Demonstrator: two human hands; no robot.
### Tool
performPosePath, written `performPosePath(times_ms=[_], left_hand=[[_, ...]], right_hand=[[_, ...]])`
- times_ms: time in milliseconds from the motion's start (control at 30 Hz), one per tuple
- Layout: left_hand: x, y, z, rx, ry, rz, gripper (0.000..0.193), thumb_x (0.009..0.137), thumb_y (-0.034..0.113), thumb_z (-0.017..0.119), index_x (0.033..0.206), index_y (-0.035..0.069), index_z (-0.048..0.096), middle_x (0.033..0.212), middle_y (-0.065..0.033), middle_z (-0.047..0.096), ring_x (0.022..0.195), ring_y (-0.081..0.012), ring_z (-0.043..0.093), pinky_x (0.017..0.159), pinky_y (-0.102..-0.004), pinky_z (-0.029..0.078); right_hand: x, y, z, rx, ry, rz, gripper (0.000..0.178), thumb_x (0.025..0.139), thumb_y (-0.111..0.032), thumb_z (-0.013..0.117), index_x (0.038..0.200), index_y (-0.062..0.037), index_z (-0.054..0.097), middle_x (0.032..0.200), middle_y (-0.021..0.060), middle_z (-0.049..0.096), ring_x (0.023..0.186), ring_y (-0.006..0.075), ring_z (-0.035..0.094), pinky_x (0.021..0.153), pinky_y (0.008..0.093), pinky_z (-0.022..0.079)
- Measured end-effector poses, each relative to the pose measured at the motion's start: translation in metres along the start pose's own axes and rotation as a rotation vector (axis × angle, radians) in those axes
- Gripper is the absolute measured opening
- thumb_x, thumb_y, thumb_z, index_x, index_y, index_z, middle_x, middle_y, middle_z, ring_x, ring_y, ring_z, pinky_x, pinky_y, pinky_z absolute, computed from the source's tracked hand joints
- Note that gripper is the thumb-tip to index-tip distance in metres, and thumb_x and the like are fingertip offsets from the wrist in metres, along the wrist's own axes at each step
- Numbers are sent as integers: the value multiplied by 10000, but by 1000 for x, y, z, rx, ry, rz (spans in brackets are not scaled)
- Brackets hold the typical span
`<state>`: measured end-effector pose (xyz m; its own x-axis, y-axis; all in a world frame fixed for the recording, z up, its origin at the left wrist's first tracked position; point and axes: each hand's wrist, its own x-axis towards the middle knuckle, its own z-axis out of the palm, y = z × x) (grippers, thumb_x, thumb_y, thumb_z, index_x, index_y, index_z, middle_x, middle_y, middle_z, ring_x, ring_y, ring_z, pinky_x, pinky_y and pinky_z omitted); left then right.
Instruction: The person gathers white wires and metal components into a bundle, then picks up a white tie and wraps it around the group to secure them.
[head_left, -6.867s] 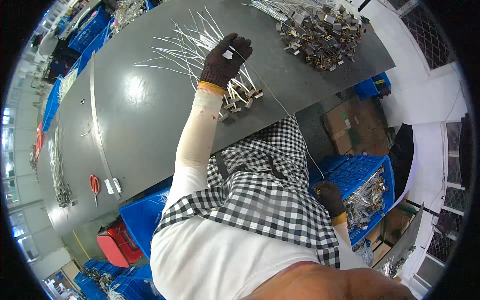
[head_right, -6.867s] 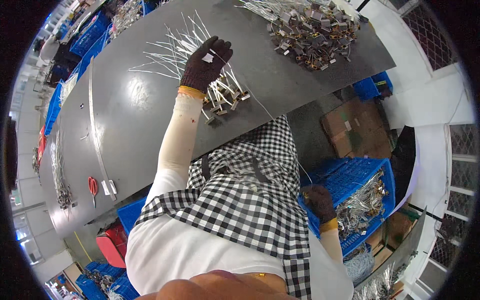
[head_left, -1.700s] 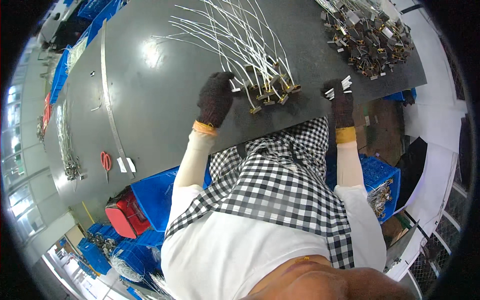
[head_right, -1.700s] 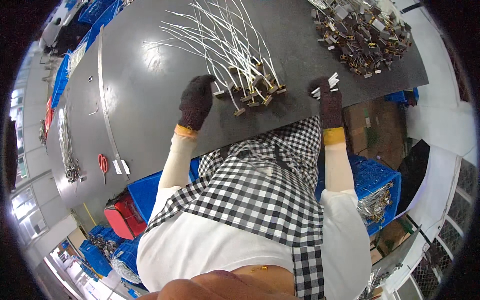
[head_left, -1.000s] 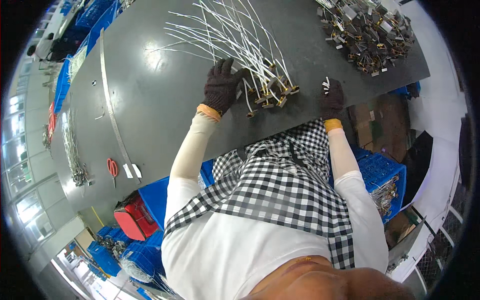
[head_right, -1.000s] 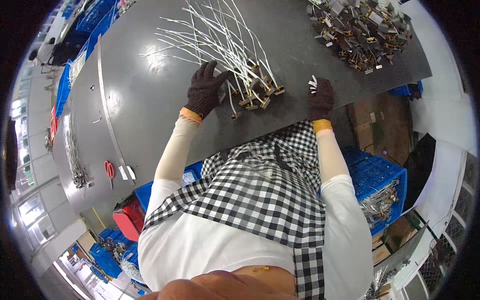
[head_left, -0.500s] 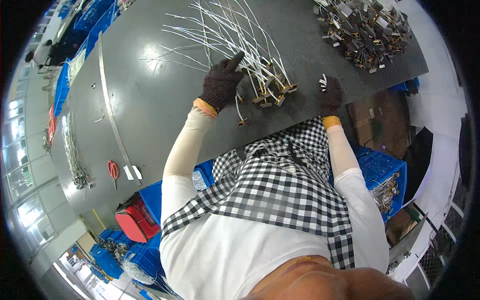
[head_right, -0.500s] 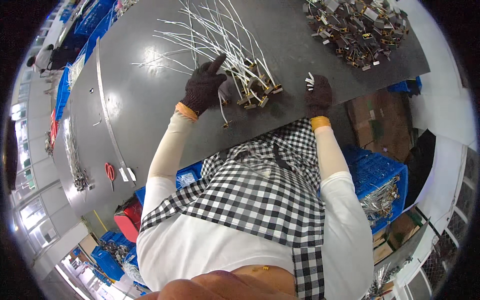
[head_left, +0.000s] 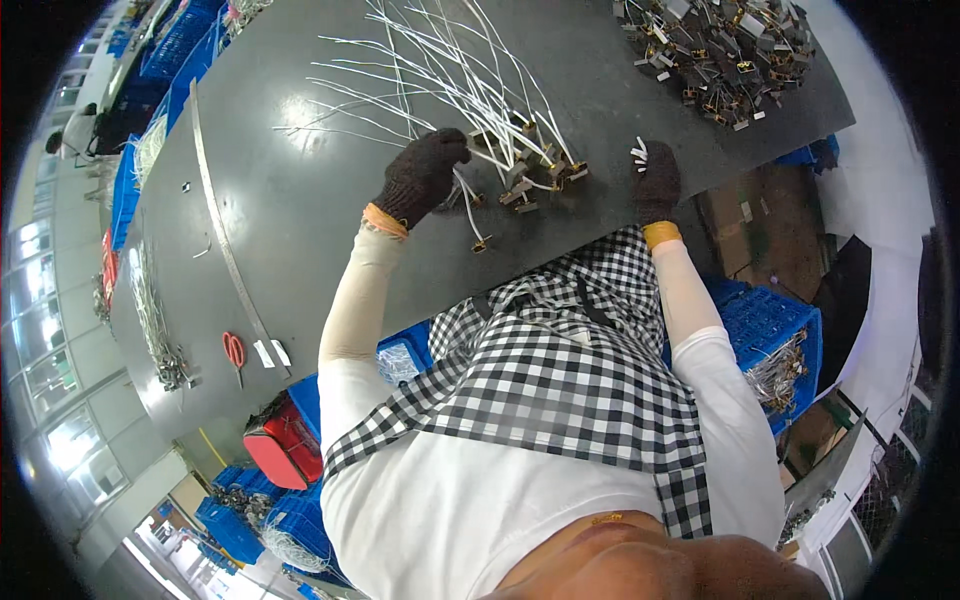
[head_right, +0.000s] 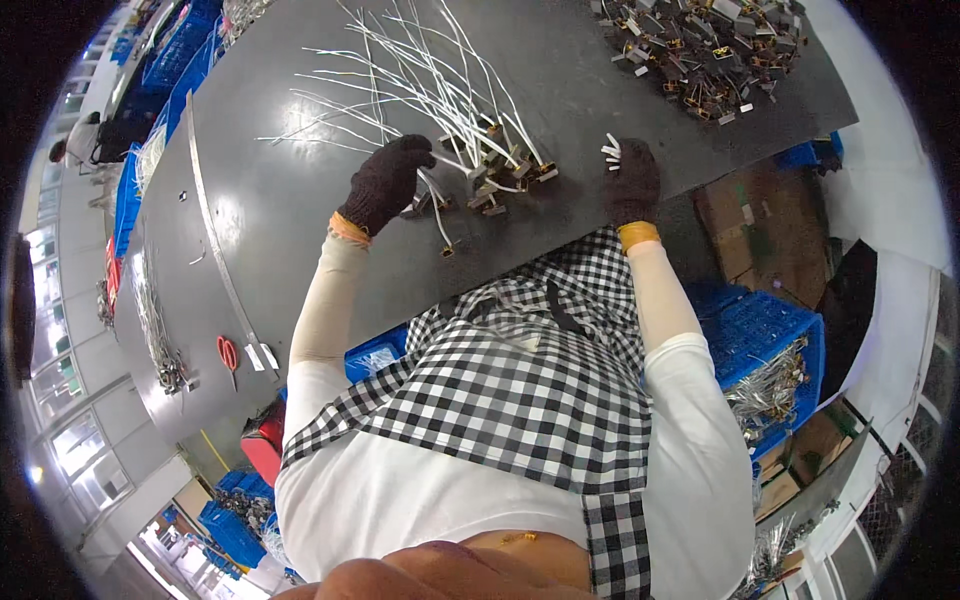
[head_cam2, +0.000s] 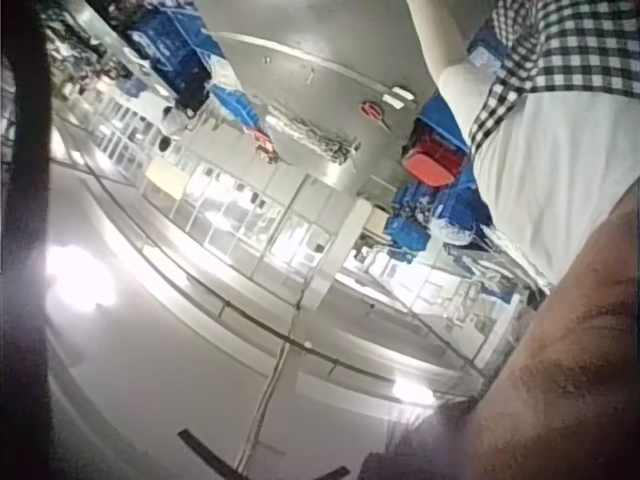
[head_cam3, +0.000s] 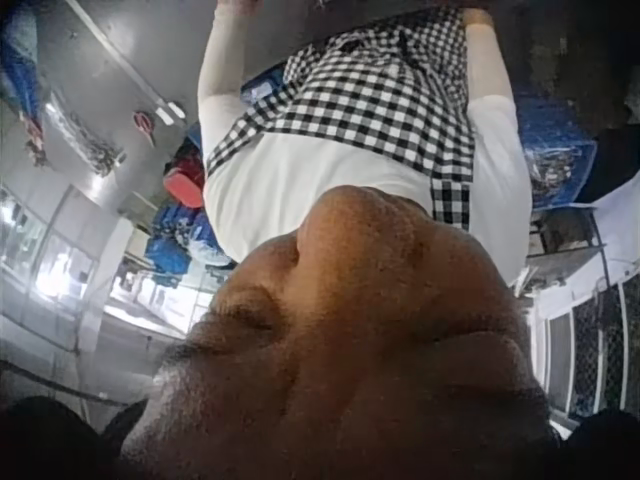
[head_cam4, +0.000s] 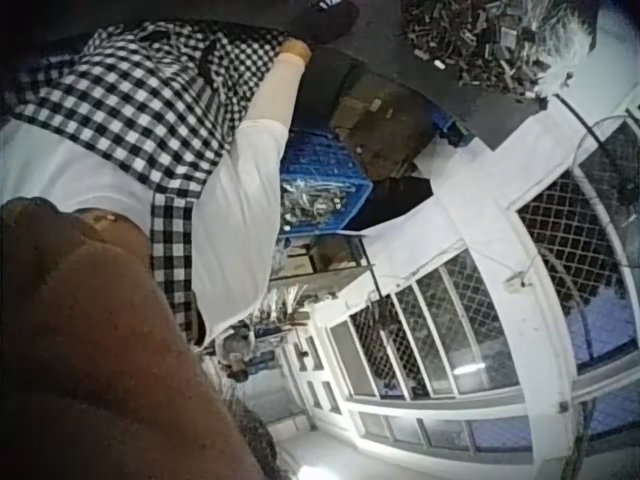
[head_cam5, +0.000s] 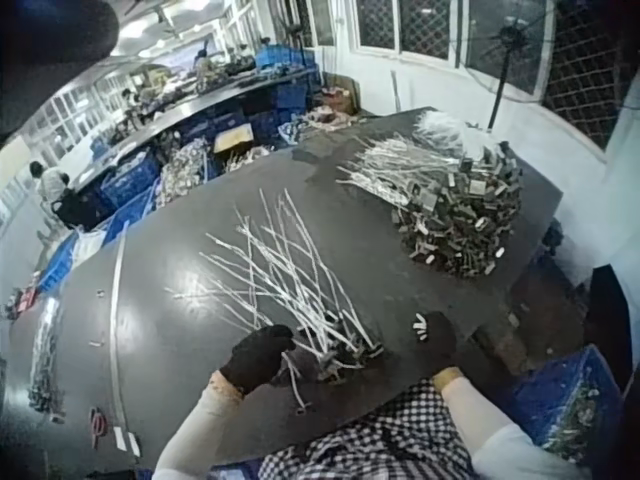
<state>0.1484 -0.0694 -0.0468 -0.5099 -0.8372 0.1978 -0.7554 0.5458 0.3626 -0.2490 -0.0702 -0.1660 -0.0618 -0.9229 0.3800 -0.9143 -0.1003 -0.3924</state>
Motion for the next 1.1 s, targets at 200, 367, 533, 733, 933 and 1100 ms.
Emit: performPosePath(times_ms=[200,367,533,733,933,1100], left_hand=[[-11,-9,-8,-9,-225,-118,245,764,-21,509,924,84,661,1137,-135,643,1017,-339,624,837,-403,517],[-24,-16,6,66,-139,-174,188,773,-8,518,893,64,643,1138,-130,645,987,-352,632,822,-412,520],[1,-13,7,-7,-33,-116,280,802,23,525,1044,96,644,1197,-130,619,1015,-348,630,843,-425,522],[33,3,12,82,-164,-266,416,832,47,513,1214,186,602,1238,-138,573,1037,-358,620,859,-444,523],[44,-3,8,144,-240,-196,423,826,50,532,1199,235,605,1218,-153,559,1040,-373,608,837,-461,520],[32,-5,18,206,-178,-70,373,825,98,561,1175,215,614,1249,-123,567,1049,-351,605,850,-453,519]], right_hand=[[-2,13,9,13,81,-109,309,770,-136,645,1060,-35,613,1021,193,619,954,403,603,842,482,498],[-5,8,9,-75,-58,28,435,796,-122,631,1225,-57,593,1234,192,600,1140,381,579,1010,446,456],[-13,29,25,-97,76,-74,444,787,-133,645,1221,-55,593,1236,193,600,1181,377,552,1029,444,438],[-7,18,16,-37,-44,-19,377,791,-156,656,1146,-41,603,1115,203,617,1055,399,589,937,460,474],[5,-15,-13,-68,-96,44,352,807,-130,634,1145,-33,602,1071,202,628,1004,399,605,905,454,487],[-2,11,8,44,-28,-35,367,824,-143,626,1172,-28,604,1128,206,630,1045,391,606,934,447,483]])
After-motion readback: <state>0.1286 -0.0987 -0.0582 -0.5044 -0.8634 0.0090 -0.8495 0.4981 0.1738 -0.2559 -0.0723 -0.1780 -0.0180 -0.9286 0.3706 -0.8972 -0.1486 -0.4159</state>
